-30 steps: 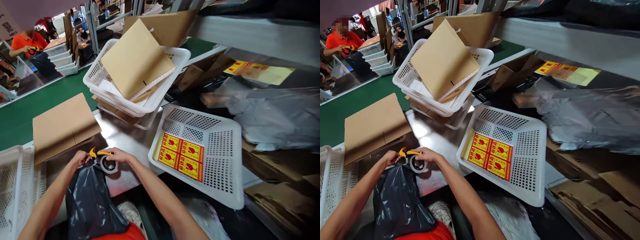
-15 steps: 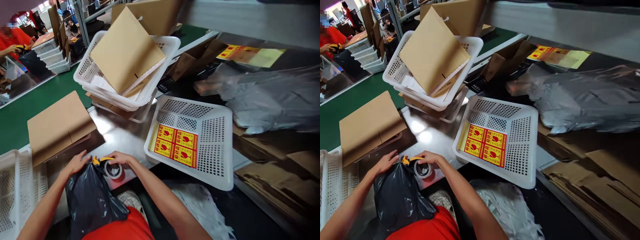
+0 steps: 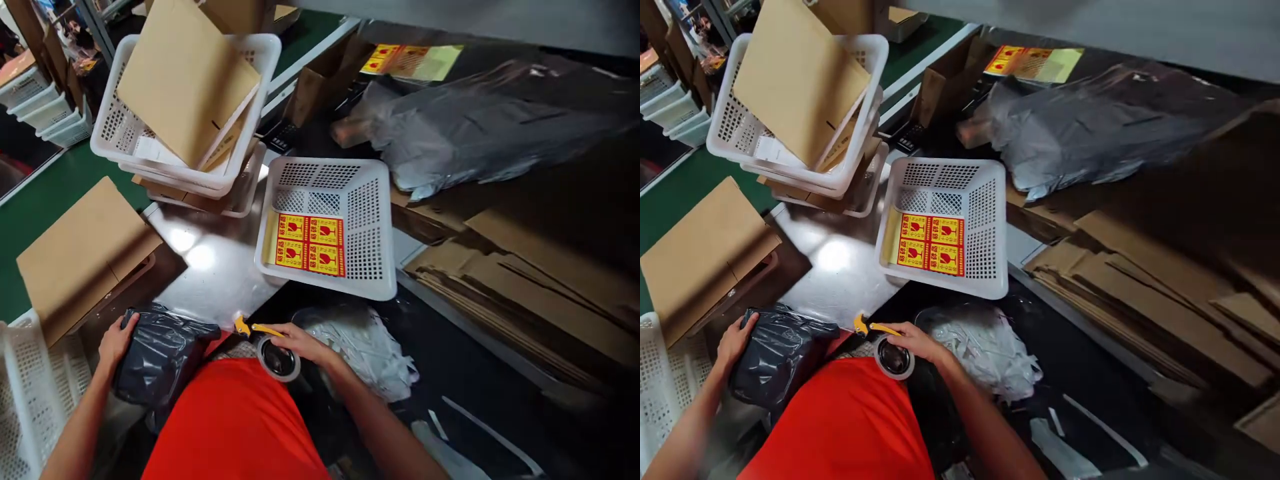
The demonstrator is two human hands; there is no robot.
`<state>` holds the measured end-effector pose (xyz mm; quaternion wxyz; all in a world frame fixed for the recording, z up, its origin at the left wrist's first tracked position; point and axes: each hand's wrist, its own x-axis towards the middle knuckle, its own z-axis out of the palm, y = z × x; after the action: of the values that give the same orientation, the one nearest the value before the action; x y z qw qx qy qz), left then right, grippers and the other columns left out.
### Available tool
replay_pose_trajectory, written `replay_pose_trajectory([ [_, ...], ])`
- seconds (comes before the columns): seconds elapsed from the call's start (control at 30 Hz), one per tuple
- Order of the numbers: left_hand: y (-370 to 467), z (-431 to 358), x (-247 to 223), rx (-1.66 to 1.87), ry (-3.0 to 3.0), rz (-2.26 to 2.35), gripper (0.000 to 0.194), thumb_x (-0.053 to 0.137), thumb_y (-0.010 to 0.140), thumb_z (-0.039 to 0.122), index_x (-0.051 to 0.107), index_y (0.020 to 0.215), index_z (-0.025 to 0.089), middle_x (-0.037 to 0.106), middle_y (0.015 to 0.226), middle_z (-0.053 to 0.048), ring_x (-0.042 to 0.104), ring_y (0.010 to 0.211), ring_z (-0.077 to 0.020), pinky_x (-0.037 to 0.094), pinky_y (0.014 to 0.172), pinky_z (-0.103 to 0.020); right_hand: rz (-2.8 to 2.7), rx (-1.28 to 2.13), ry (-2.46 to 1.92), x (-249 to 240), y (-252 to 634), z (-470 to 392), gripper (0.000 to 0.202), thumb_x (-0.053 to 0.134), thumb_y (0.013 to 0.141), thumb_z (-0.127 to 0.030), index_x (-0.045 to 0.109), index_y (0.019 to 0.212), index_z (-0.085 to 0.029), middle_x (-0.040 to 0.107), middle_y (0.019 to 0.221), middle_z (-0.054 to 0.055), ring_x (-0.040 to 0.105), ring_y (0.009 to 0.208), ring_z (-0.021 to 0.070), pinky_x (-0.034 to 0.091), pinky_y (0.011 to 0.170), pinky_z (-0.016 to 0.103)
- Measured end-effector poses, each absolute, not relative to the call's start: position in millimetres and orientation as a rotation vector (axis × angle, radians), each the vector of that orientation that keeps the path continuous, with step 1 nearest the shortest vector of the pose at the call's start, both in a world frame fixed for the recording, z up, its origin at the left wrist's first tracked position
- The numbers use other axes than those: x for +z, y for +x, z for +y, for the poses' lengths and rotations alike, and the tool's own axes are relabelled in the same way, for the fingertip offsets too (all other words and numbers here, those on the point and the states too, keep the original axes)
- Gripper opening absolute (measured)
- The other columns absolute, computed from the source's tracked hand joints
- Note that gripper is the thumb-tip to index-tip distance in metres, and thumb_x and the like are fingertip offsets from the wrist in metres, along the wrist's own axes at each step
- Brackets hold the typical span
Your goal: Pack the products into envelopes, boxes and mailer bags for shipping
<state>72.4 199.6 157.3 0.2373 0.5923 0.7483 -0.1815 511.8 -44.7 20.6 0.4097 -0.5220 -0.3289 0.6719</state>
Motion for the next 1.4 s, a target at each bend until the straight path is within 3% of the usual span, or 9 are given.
replay_pose_trajectory([
  [0.13, 81, 184, 156, -0.079, 2.022, 2.086, 0.074, 0.039, 0.098, 0.066, 0.064, 0.138, 0.009, 0.071, 0.136, -0.026, 0.064, 0.132, -0.043, 0.051, 0.11, -0.058, -0.901, 1.761, -1.214, 6, 514, -30, 0.067, 0.081, 0.077, -0.063, 0.08, 0.127, -0.017, 0.081, 0.102, 0.007, 0.069, 0.083, 0.0222, 0.058, 0.076, 0.033],
  [0.23, 127, 154, 158, 0.157, 2.724, 1.253, 0.04, 0.045, 0.1, 0.034, 0.069, 0.129, 0.019, 0.071, 0.139, -0.017, 0.056, 0.143, -0.0334, 0.037, 0.125, -0.056, -0.939, 1.735, -1.236, -1, 528, -14, 0.071, 0.077, 0.081, -0.064, 0.076, 0.134, -0.017, 0.076, 0.089, 0.003, 0.056, 0.068, 0.0137, 0.048, 0.061, 0.025],
  [0.33, 200, 127, 157, -0.307, 2.771, 0.033, 0.038, 0.052, 0.098, 0.023, 0.069, 0.131, 0.026, 0.076, 0.132, -0.01, 0.061, 0.139, -0.0263, 0.033, 0.129, -0.05, -0.965, 1.709, -1.243, 0, 544, -2, 0.074, 0.076, 0.08, -0.065, 0.074, 0.136, -0.016, 0.074, 0.086, 0.003, 0.053, 0.068, 0.0127, 0.043, 0.058, 0.023],
  [0.43, 256, 130, 153, -0.811, 2.641, -0.318, 0.038, 0.07, 0.088, 0.039, 0.074, 0.119, 0.017, 0.081, 0.112, -0.014, 0.072, 0.116, -0.0327, 0.044, 0.119, -0.051, -1.017, 1.706, -1.228, 3, 555, 10, 0.07, 0.074, 0.083, -0.064, 0.075, 0.135, -0.017, 0.076, 0.091, 0.004, 0.057, 0.072, 0.0143, 0.044, 0.06, 0.023],
  [0.53, 259, 159, 155, -1.111, 2.601, -0.173, 0.042, 0.079, 0.078, 0.051, 0.077, 0.102, 0.016, 0.082, 0.098, -0.014, 0.076, 0.097, -0.0344, 0.053, 0.105, -0.048, -1.044, 1.67, -1.224, 2, 561, 20, 0.067, 0.074, 0.084, -0.062, 0.075, 0.135, -0.018, 0.078, 0.1, 0.006, 0.063, 0.081, 0.0176, 0.049, 0.068, 0.026],
  [0.73, 188, 195, 168, -0.976, 2.587, 0.473, 0.079, 0.058, 0.088, 0.08, 0.067, 0.139, 0.021, 0.07, 0.145, -0.015, 0.065, 0.134, -0.0347, 0.052, 0.109, -0.047, -1.013, 1.641, -1.228, -6, 561, 18, 0.061, 0.076, 0.081, -0.057, 0.079, 0.127, -0.017, 0.078, 0.089, 0.004, 0.062, 0.076, 0.0164, 0.051, 0.066, 0.025],
  [0.9, 161, 186, 161, -0.875, 2.6, 0.829, 0.081, 0.066, 0.08, 0.084, 0.072, 0.135, 0.024, 0.073, 0.141, -0.014, 0.066, 0.133, -0.0367, 0.05, 0.111, -0.05, -1.072, 1.696, -1.236, -4, 537, -15, 0.07, 0.073, 0.085, -0.057, 0.068, 0.144, -0.019, 0.078, 0.091, 0.003, 0.064, 0.07, 0.0147, 0.051, 0.063, 0.024],
  [1.2, 101, 167, 143, -0.454, 2.378, 1.75, 0.059, 0.053, 0.094, 0.071, 0.08, 0.117, 0.023, 0.079, 0.116, -0.014, 0.072, 0.111, -0.0357, 0.058, 0.096, -0.048, -1.278, 1.828, -1.005, -9, 443, 8, 0.086, 0.065, 0.087, -0.072, 0.056, 0.156, -0.021, 0.061, 0.156, 0.012, 0.058, 0.141, 0.0344, 0.04, 0.123, 0.048],
  [1.4, 12, 92, 139, -0.098, 2.743, 1.298, 0.109, 0.057, 0.078, 0.091, 0.051, 0.158, 0.016, 0.042, 0.165, -0.028, 0.038, 0.153, -0.0482, 0.026, 0.124, -0.071, -1.302, 1.967, -0.857, -21, 429, 34, 0.088, 0.066, 0.087, -0.075, 0.056, 0.155, -0.02, 0.053, 0.163, 0.013, 0.049, 0.151, 0.034, 0.029, 0.131, 0.049],
])
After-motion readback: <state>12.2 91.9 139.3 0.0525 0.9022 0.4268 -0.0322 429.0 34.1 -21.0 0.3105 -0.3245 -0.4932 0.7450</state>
